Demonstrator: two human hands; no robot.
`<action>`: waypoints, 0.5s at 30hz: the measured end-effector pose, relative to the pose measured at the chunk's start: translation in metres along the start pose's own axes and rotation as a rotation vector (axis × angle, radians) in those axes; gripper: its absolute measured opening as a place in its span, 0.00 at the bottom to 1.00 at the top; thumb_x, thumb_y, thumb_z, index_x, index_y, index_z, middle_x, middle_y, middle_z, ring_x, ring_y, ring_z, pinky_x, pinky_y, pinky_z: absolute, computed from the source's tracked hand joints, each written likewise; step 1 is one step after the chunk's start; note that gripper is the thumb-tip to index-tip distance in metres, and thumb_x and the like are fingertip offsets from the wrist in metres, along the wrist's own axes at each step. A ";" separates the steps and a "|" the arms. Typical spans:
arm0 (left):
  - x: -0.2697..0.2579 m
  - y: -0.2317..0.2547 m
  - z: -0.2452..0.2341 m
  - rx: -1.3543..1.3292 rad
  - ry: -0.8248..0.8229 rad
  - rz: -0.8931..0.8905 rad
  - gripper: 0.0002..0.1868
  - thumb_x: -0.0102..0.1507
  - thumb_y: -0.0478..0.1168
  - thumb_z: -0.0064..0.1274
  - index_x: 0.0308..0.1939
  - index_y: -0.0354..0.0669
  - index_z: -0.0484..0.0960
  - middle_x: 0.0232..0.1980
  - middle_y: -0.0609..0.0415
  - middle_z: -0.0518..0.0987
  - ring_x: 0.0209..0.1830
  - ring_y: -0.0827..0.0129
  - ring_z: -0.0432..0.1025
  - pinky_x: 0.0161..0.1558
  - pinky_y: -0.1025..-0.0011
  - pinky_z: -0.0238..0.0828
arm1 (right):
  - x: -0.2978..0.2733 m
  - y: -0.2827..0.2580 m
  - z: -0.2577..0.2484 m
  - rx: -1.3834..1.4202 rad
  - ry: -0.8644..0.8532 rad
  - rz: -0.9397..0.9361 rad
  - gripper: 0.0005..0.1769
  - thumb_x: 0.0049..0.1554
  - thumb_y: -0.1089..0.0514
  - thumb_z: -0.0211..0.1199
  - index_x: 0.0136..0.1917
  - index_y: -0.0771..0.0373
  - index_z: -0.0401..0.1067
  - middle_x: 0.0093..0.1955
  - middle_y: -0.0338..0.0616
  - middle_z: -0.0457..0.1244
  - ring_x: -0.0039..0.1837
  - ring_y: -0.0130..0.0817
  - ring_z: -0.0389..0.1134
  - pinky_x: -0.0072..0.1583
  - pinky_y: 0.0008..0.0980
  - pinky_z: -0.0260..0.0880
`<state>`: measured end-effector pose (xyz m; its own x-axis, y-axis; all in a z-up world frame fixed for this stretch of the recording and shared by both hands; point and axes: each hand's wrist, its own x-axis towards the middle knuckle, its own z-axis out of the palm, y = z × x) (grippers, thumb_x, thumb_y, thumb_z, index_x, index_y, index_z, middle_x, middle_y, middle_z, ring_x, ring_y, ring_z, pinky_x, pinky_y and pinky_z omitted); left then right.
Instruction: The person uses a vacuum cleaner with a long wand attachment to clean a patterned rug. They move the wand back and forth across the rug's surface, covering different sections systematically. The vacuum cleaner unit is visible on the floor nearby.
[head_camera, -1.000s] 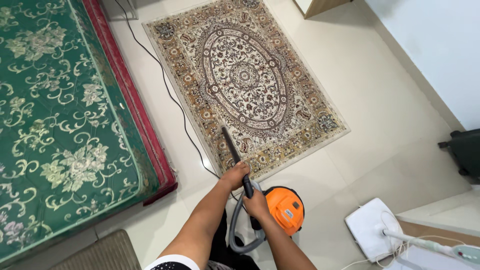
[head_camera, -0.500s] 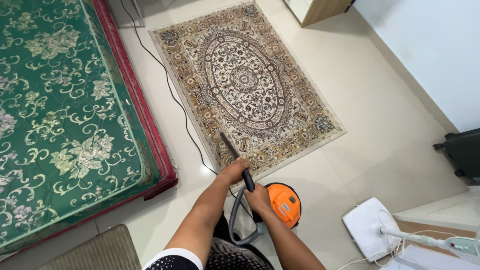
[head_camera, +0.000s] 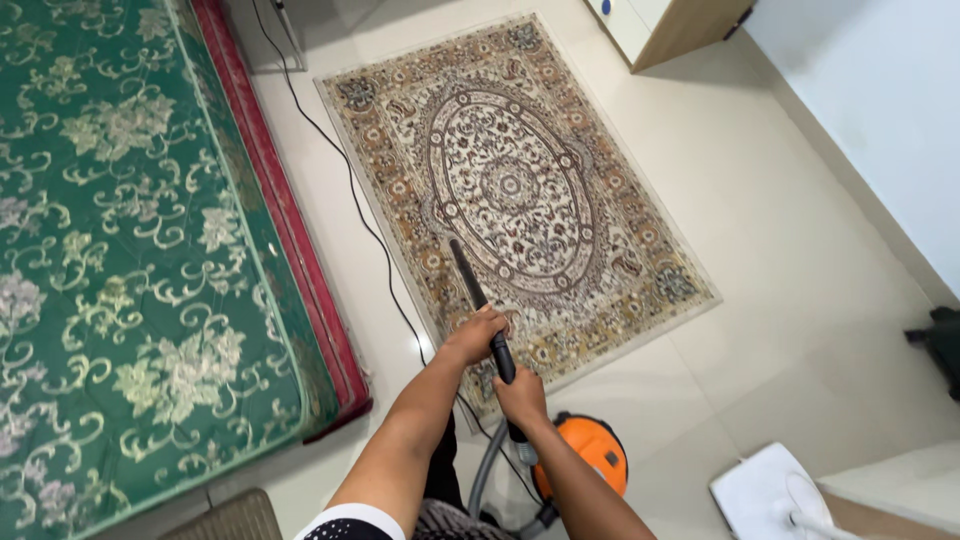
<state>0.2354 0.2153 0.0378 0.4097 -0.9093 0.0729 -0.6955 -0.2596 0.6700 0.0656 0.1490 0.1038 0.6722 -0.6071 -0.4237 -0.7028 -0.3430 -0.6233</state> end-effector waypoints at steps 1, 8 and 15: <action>0.008 -0.010 -0.005 0.011 -0.014 0.006 0.10 0.53 0.29 0.56 0.37 0.43 0.76 0.46 0.47 0.77 0.61 0.42 0.68 0.65 0.53 0.65 | 0.008 -0.007 0.002 0.003 0.006 -0.014 0.18 0.49 0.50 0.69 0.42 0.67 0.75 0.38 0.58 0.69 0.45 0.55 0.73 0.50 0.48 0.72; 0.047 -0.047 -0.069 -0.020 -0.143 -0.206 0.11 0.57 0.28 0.52 0.41 0.46 0.75 0.53 0.51 0.76 0.66 0.46 0.68 0.61 0.54 0.68 | 0.070 -0.070 0.011 0.056 0.007 0.026 0.16 0.49 0.49 0.67 0.42 0.65 0.74 0.35 0.57 0.69 0.41 0.52 0.73 0.47 0.46 0.72; 0.080 -0.091 -0.114 0.019 -0.074 -0.187 0.11 0.57 0.30 0.56 0.41 0.45 0.76 0.55 0.50 0.76 0.73 0.45 0.62 0.66 0.55 0.66 | 0.129 -0.109 0.027 0.062 0.016 -0.072 0.14 0.49 0.51 0.67 0.40 0.65 0.74 0.33 0.55 0.68 0.38 0.53 0.72 0.44 0.46 0.70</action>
<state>0.3993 0.2037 0.0669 0.4891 -0.8657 -0.1063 -0.6222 -0.4317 0.6530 0.2353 0.1273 0.0987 0.7161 -0.5941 -0.3664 -0.6368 -0.3410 -0.6916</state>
